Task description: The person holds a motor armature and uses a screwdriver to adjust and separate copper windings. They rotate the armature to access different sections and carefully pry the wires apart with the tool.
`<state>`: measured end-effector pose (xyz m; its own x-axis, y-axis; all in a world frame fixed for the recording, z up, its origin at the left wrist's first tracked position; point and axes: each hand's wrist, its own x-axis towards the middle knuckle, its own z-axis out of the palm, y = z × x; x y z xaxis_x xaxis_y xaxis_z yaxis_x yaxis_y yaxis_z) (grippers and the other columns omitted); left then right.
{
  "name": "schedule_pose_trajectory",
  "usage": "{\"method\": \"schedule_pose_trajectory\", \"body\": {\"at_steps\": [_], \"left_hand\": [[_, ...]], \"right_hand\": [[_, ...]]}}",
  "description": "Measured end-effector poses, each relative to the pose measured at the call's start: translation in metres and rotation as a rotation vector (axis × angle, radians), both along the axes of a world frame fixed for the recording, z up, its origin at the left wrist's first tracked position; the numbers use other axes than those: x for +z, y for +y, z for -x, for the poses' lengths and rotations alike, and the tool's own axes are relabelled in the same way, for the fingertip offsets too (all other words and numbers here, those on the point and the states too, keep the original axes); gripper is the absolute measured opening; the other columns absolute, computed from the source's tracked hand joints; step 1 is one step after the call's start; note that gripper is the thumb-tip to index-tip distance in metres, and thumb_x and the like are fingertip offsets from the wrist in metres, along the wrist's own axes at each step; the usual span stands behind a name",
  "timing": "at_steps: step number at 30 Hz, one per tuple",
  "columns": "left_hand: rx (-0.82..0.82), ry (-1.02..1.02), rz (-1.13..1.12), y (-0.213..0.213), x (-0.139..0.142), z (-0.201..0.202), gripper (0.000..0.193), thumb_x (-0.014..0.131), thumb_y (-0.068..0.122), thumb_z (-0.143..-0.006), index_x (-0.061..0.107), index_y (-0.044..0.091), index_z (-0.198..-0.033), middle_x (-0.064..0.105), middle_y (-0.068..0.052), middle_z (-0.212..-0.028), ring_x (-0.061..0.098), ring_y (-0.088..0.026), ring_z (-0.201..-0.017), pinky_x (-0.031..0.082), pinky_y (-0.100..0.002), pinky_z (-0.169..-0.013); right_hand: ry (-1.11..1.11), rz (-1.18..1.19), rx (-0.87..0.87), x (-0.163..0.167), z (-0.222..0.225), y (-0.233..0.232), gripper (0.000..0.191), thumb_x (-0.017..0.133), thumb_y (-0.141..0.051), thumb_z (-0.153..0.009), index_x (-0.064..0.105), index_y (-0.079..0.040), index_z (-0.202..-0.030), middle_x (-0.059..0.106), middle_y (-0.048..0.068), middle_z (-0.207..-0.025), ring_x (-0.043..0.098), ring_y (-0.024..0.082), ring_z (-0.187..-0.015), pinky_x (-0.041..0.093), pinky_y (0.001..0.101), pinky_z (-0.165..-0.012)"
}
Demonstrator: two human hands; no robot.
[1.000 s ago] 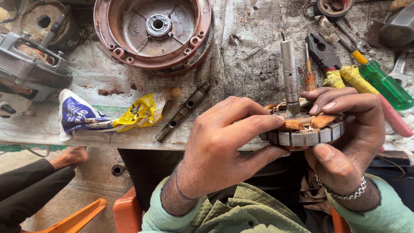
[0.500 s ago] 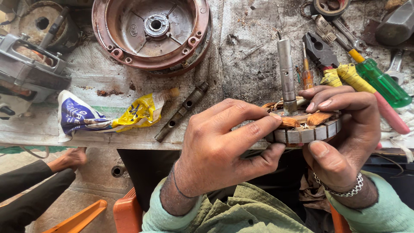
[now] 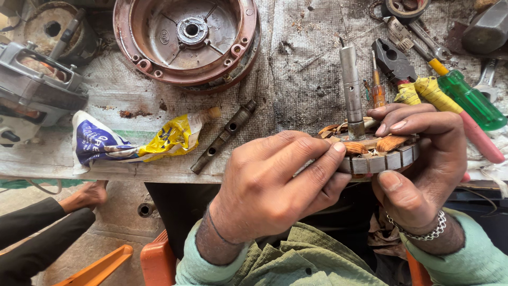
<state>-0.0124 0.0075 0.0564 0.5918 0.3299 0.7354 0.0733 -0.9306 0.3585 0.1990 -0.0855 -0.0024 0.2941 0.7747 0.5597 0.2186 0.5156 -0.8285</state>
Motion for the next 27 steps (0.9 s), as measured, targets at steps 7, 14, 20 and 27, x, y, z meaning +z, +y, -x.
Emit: {"method": "schedule_pose_trajectory", "body": {"at_steps": [7, 14, 20, 27], "left_hand": [[-0.064, -0.017, 0.063, 0.004, -0.001, 0.001, 0.03, 0.082, 0.014, -0.094, 0.069, -0.004, -0.114, 0.067, -0.01, -0.105, 0.072, -0.025, -0.093, 0.059, -0.035, -0.078], [-0.088, -0.008, 0.123, 0.007, -0.002, 0.002, 0.038, 0.083, 0.02, -0.088, 0.067, -0.003, -0.114, 0.066, -0.013, -0.107, 0.07, -0.029, -0.097, 0.059, -0.038, -0.081], [-0.084, -0.011, 0.143, 0.007, -0.005, 0.002, 0.038, 0.084, 0.021, -0.088, 0.067, 0.0, -0.115, 0.066, -0.012, -0.109, 0.069, -0.028, -0.098, 0.059, -0.036, -0.08], [-0.086, 0.055, 0.163, 0.011, -0.009, 0.008, 0.042, 0.086, 0.024, -0.091, 0.066, 0.003, -0.122, 0.066, -0.009, -0.112, 0.068, -0.026, -0.103, 0.059, -0.034, -0.086]], "right_hand": [[-0.016, 0.001, -0.009, 0.001, 0.0, 0.0, 0.049, 0.077, -0.036, -0.094, 0.05, -0.004, -0.121, 0.054, 0.007, -0.105, 0.055, 0.014, -0.097, 0.047, 0.0387, -0.112], [-0.054, 0.021, -0.011, 0.003, -0.001, -0.001, 0.049, 0.076, -0.036, -0.095, 0.05, -0.005, -0.121, 0.055, 0.007, -0.106, 0.055, 0.014, -0.098, 0.047, 0.0391, -0.113], [-0.066, 0.031, -0.009, 0.002, -0.002, -0.002, 0.049, 0.076, -0.036, -0.095, 0.049, -0.005, -0.122, 0.054, 0.007, -0.106, 0.055, 0.013, -0.098, 0.047, 0.0391, -0.113], [-0.05, 0.017, -0.009, 0.001, -0.001, -0.001, 0.049, 0.077, -0.036, -0.095, 0.05, -0.005, -0.122, 0.055, 0.007, -0.106, 0.056, 0.014, -0.098, 0.047, 0.0394, -0.112]]}}
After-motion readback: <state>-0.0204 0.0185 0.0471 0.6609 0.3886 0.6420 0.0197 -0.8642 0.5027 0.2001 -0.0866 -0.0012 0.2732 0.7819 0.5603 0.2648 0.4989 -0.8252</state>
